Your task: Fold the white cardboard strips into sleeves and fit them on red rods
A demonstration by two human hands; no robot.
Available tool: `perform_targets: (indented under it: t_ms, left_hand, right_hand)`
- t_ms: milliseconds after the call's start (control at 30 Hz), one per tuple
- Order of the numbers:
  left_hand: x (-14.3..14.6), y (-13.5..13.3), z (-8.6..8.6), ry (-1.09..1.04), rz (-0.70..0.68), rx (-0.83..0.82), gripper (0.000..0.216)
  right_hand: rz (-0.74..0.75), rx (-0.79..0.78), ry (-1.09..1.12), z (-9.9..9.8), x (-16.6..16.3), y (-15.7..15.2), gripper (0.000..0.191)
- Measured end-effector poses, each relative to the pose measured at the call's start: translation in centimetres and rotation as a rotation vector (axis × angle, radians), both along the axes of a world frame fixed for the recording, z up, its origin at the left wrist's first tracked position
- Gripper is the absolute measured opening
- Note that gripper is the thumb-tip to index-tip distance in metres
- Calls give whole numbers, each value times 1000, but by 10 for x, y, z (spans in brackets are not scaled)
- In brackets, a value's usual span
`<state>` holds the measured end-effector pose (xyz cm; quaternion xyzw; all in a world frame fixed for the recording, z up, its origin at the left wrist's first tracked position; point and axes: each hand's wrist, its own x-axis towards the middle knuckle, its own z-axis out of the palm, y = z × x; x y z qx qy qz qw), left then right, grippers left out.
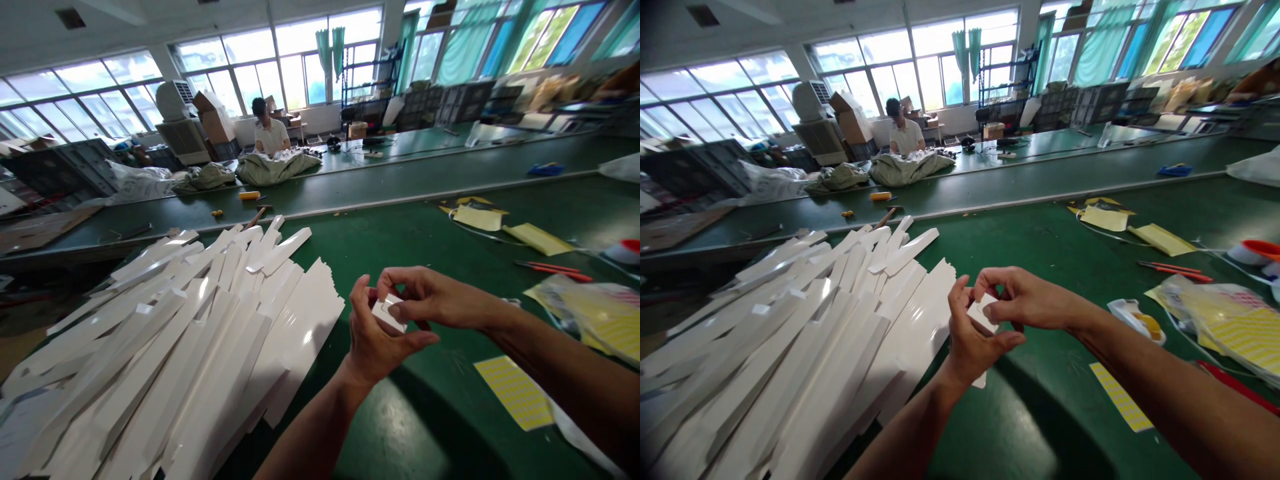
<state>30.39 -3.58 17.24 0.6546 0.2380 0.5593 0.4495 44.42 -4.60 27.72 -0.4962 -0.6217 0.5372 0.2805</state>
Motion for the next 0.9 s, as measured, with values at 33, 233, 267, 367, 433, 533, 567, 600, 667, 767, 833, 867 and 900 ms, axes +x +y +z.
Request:
perform_targets:
  t_ms: [33, 233, 267, 367, 433, 533, 567, 600, 667, 767, 833, 867, 900]
  left_hand:
    - [1, -1, 0, 6, 27, 18, 101]
    - [3, -4, 0, 78, 120, 83, 103]
    - [4, -4, -1, 93, 141, 93, 105]
    - [6, -2, -3, 127, 225, 155, 106]
    - [7, -1, -5, 141, 285, 207, 105]
    - [7, -2, -11, 167, 323, 250, 104]
    - [7, -3, -13, 177, 326, 258, 102]
    - [8, -3, -15, 186, 330, 263, 100]
    - [8, -5, -18, 197, 344, 269, 95]
    - [8, -5, -20, 196, 349, 258, 99]
    - [6, -3, -22, 186, 303, 228, 105]
    - [5, -3, -23, 177, 268, 201, 107]
    - [4, -3, -25, 167, 233, 172, 108]
  right_hand:
    - [10, 13, -52, 3, -1, 1, 13]
    - [14, 215, -461, 20, -9, -3, 16]
    - [6, 239, -512, 21, -11, -3, 16]
    - [0, 333, -636, 19, -13, -5, 4]
    - [13, 379, -679, 18, -14, -5, 7]
    - [72, 348, -707, 17, -14, -3, 9]
    - [99, 328, -720, 17, -14, -3, 8]
    - [129, 313, -734, 17, -14, -3, 7]
    - [172, 306, -752, 17, -15, -3, 8]
    - [159, 320, -734, 15, -14, -2, 6]
    - [110, 277, -678, 12, -12, 0, 5]
    - [94, 220, -624, 11, -10, 1, 7]
    - [87, 145, -552, 10, -8, 2, 8]
